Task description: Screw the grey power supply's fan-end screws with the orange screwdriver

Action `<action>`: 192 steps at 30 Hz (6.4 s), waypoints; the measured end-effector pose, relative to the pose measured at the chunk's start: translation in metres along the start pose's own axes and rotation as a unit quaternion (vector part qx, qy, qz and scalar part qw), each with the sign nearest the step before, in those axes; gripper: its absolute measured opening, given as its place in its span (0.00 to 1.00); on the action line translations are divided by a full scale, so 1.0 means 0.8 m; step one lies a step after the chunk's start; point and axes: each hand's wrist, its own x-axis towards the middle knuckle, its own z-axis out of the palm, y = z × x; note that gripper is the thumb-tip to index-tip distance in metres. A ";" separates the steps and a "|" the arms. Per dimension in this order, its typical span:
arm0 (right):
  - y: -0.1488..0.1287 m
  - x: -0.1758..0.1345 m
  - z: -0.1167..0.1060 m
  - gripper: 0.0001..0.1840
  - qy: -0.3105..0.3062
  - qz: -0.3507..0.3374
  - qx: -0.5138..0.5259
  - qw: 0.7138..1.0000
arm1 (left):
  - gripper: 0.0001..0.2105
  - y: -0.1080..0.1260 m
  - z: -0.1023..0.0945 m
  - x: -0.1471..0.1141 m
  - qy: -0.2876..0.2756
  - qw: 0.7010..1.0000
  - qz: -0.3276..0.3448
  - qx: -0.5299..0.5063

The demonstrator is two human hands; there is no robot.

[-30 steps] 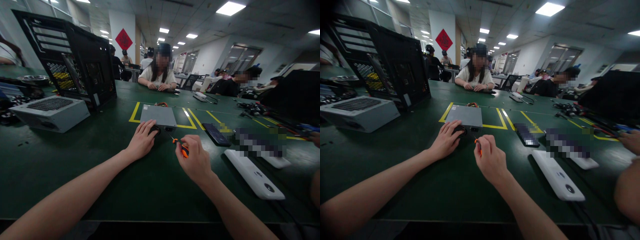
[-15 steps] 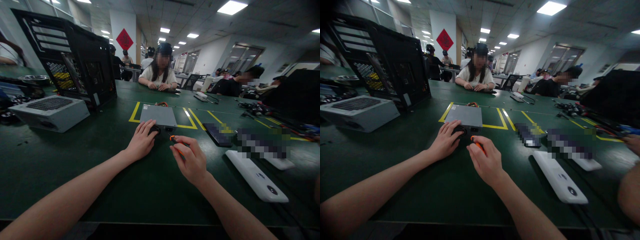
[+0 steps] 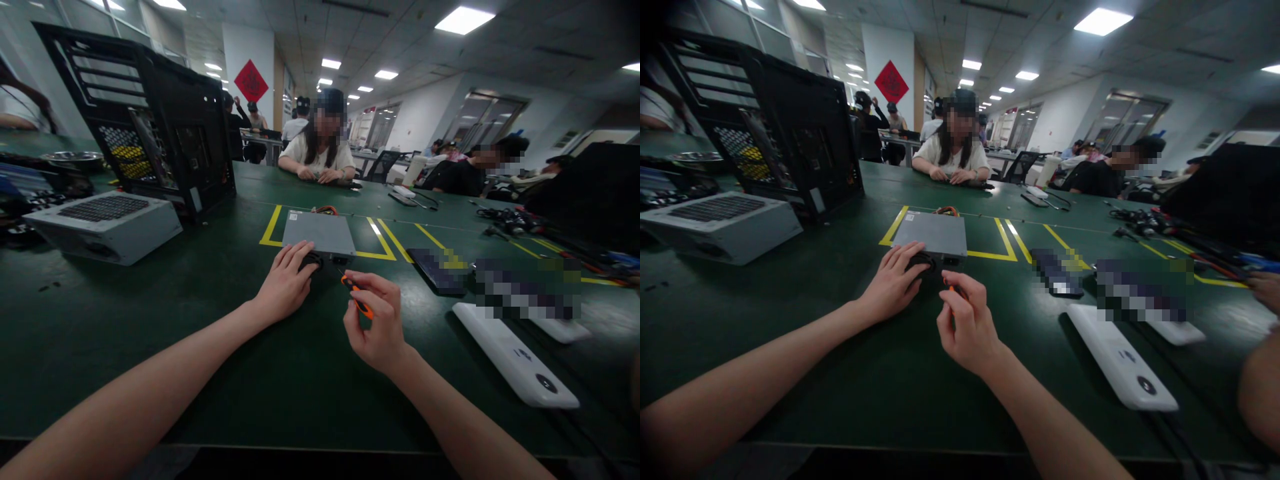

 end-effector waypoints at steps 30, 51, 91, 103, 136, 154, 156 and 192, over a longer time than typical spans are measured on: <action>0.008 0.009 -0.012 0.20 0.020 0.002 -0.063 0.998 | 0.16 -0.004 0.007 0.009 0.026 1.000 0.009 0.009; 0.010 0.009 -0.012 0.22 0.020 -0.003 -0.039 0.999 | 0.17 -0.004 0.006 0.008 0.023 0.999 0.020 0.024; 0.004 0.009 -0.011 0.24 0.009 -0.021 -0.015 1.000 | 0.18 -0.002 0.006 0.009 0.026 1.000 0.015 0.000; 0.006 0.008 -0.012 0.23 0.008 -0.011 -0.030 0.999 | 0.18 -0.003 0.006 0.008 0.026 1.000 0.016 -0.003; 0.008 0.009 -0.014 0.26 0.025 0.003 -0.053 0.998 | 0.18 -0.003 0.007 0.009 0.027 0.999 0.018 0.002; 0.008 0.009 -0.010 0.24 -0.004 0.004 -0.012 1.000 | 0.18 -0.004 0.006 0.008 0.027 0.999 0.019 0.001; 0.009 0.008 -0.011 0.23 0.003 0.008 -0.011 1.000 | 0.18 -0.004 0.006 0.008 0.028 0.999 0.020 0.006; 0.009 0.012 -0.013 0.23 0.030 0.002 -0.047 0.998 | 0.20 -0.002 0.003 0.010 0.008 0.999 0.025 0.032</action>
